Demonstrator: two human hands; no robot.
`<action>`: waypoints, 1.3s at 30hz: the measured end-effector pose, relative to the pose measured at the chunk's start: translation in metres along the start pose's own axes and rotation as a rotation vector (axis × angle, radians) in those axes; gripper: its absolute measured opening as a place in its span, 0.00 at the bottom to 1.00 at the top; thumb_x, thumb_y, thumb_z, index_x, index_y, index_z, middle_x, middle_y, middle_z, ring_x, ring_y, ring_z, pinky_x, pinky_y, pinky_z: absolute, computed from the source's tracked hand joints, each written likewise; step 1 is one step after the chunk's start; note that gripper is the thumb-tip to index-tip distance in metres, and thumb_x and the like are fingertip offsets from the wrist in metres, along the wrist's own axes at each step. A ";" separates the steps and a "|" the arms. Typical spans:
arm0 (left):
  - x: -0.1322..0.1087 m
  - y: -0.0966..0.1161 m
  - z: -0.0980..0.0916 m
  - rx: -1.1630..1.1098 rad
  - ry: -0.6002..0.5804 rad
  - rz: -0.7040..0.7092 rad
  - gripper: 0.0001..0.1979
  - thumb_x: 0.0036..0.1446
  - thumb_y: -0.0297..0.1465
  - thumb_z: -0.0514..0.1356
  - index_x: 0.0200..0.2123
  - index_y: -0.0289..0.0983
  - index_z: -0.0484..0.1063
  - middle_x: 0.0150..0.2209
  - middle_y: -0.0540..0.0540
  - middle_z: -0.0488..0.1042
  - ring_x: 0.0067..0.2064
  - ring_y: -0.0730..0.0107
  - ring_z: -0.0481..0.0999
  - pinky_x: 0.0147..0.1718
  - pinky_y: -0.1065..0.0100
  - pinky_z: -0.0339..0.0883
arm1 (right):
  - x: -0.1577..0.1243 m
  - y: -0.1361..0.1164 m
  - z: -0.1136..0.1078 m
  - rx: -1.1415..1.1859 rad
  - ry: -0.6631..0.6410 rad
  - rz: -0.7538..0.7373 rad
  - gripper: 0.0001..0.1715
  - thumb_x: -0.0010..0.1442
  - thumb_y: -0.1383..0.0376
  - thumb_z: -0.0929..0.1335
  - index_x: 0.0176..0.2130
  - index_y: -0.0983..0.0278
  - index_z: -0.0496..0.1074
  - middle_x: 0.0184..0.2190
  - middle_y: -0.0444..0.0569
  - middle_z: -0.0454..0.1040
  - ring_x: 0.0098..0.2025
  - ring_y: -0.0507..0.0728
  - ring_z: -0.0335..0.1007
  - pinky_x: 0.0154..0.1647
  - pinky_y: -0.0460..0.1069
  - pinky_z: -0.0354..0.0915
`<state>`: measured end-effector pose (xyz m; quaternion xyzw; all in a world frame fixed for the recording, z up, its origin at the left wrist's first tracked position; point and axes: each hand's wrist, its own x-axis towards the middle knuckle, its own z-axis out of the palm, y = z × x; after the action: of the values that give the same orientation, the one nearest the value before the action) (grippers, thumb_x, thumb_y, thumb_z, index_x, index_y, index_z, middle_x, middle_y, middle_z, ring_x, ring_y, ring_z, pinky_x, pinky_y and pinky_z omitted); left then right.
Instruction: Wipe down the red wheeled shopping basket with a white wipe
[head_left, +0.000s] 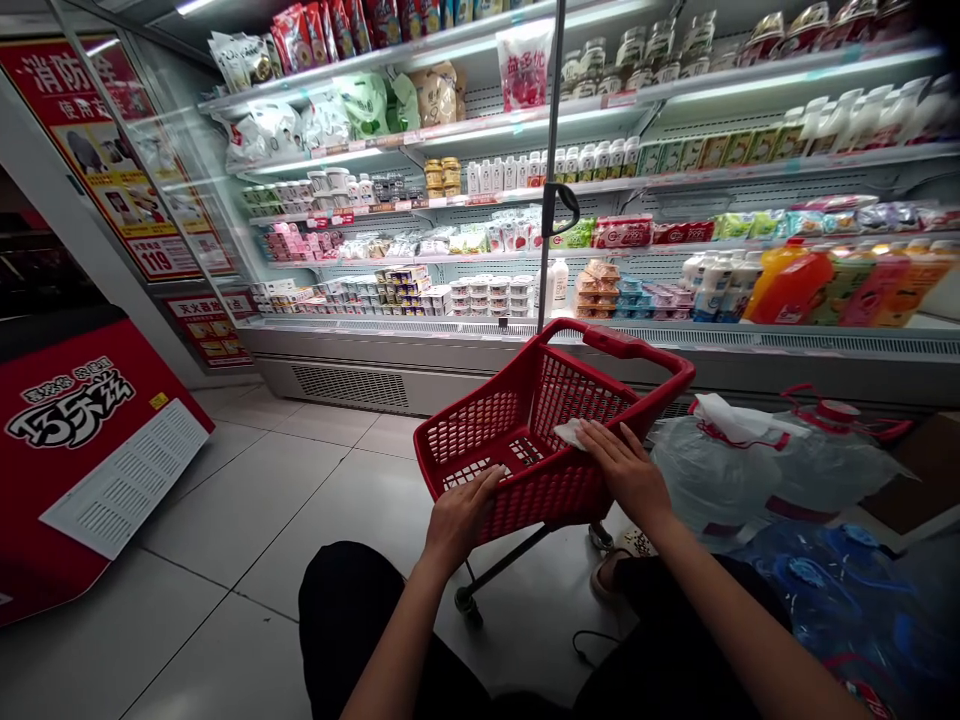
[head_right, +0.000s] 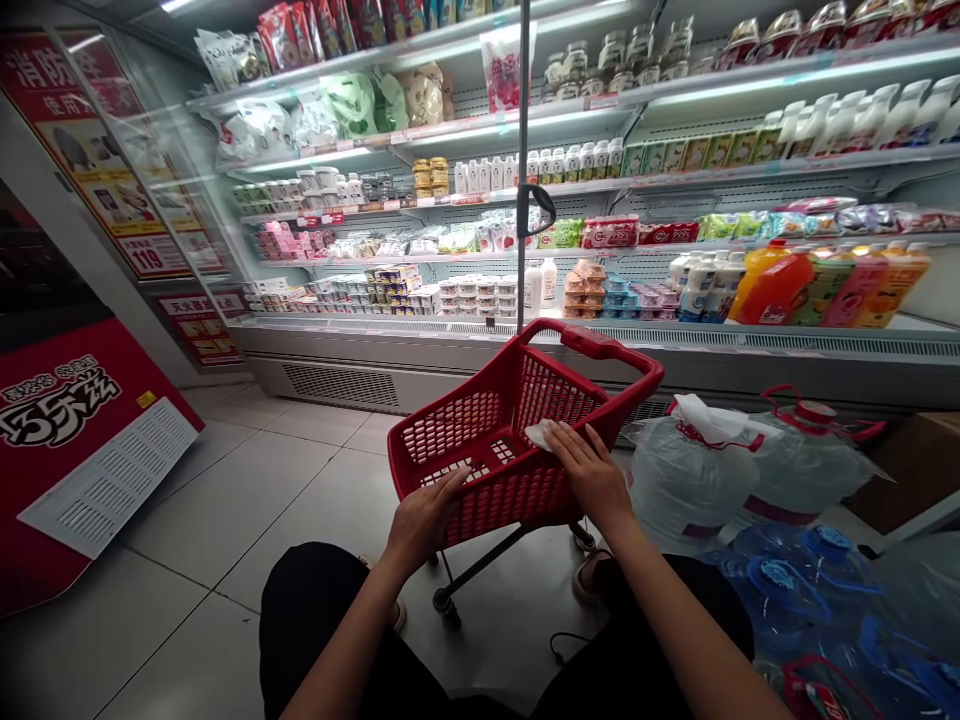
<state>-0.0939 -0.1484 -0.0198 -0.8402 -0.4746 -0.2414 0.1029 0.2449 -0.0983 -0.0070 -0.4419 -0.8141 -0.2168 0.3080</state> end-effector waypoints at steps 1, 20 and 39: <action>0.000 0.000 -0.001 -0.016 -0.006 -0.013 0.32 0.71 0.27 0.54 0.74 0.49 0.50 0.65 0.47 0.72 0.55 0.62 0.80 0.49 0.63 0.75 | 0.001 -0.003 0.002 0.015 0.021 0.039 0.39 0.70 0.74 0.56 0.75 0.58 0.49 0.72 0.49 0.59 0.72 0.60 0.58 0.76 0.65 0.47; 0.000 -0.012 -0.020 -0.093 0.035 -0.008 0.19 0.74 0.34 0.51 0.64 0.46 0.68 0.58 0.49 0.79 0.57 0.63 0.79 0.57 0.58 0.73 | 0.007 0.012 -0.004 0.143 -0.011 0.046 0.38 0.73 0.73 0.56 0.74 0.48 0.51 0.72 0.41 0.60 0.72 0.58 0.58 0.77 0.67 0.43; -0.005 -0.018 -0.014 -0.016 0.030 -0.021 0.29 0.74 0.33 0.51 0.74 0.41 0.51 0.61 0.43 0.76 0.59 0.62 0.77 0.65 0.54 0.64 | 0.023 -0.099 0.020 0.253 -0.073 -0.217 0.43 0.67 0.77 0.59 0.75 0.53 0.49 0.71 0.43 0.62 0.72 0.57 0.58 0.77 0.61 0.48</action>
<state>-0.1153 -0.1485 -0.0112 -0.8322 -0.4799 -0.2589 0.1010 0.1446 -0.1231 -0.0135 -0.3166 -0.8886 -0.1282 0.3062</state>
